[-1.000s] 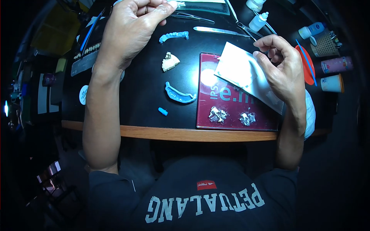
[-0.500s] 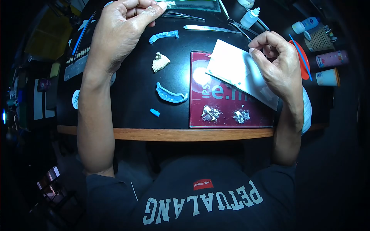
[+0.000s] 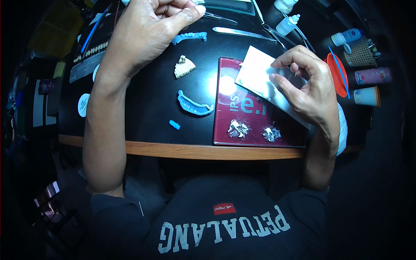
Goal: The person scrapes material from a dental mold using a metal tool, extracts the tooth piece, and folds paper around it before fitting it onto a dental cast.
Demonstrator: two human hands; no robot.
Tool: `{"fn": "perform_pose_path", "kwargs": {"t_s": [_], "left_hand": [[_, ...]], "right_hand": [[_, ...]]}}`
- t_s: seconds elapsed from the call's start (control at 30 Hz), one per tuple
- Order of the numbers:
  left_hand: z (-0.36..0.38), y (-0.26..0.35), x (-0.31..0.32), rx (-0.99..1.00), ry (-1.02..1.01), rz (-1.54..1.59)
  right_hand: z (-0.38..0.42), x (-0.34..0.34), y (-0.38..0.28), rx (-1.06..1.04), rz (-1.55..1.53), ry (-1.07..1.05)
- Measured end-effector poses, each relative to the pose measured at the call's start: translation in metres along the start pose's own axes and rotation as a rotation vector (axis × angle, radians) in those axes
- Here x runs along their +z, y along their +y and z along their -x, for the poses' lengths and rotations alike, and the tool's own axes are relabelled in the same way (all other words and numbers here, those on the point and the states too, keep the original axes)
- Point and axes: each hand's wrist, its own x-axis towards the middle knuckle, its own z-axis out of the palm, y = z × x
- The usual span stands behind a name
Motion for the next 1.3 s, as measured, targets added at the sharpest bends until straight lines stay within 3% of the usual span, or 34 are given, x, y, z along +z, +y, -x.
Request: {"fn": "perform_pose_path", "kwargs": {"t_s": [0.1,0.2,0.3,0.33,0.37,0.5,0.6,0.93,1.13,1.3], "left_hand": [[0.005,0.023,-0.002,-0.124,-0.121,0.096],[0.002,0.008,0.005,0.061,-0.121,0.017],[0.009,0.021,0.012,0.058,-0.127,-0.056],[0.009,0.026,0.014,0.057,-0.133,-0.105],[0.011,0.023,0.023,0.191,-0.061,-0.115],[0.020,0.028,0.048,0.332,-0.119,-0.089],[0.028,0.039,0.063,0.358,-0.112,-0.133],[0.036,0.036,0.084,0.359,-0.061,-0.169],[0.035,0.041,0.083,0.278,-0.161,-0.109],[0.033,0.037,0.087,0.337,-0.147,-0.097]], "right_hand": [[0.001,0.000,-0.002,-0.003,0.011,-0.022],[0.002,-0.003,0.000,0.037,0.030,-0.045],[0.001,-0.003,-0.002,0.133,0.026,-0.030],[0.001,-0.001,-0.002,0.124,0.035,-0.002],[0.001,0.002,-0.001,0.115,0.044,0.028],[0.002,0.006,0.001,0.121,0.089,0.037],[0.003,0.012,0.011,0.062,0.047,0.035],[0.003,0.011,0.009,0.096,-0.054,-0.002],[0.000,0.003,0.005,0.125,-0.083,-0.068],[0.001,0.005,0.009,0.077,-0.095,-0.054]]}}
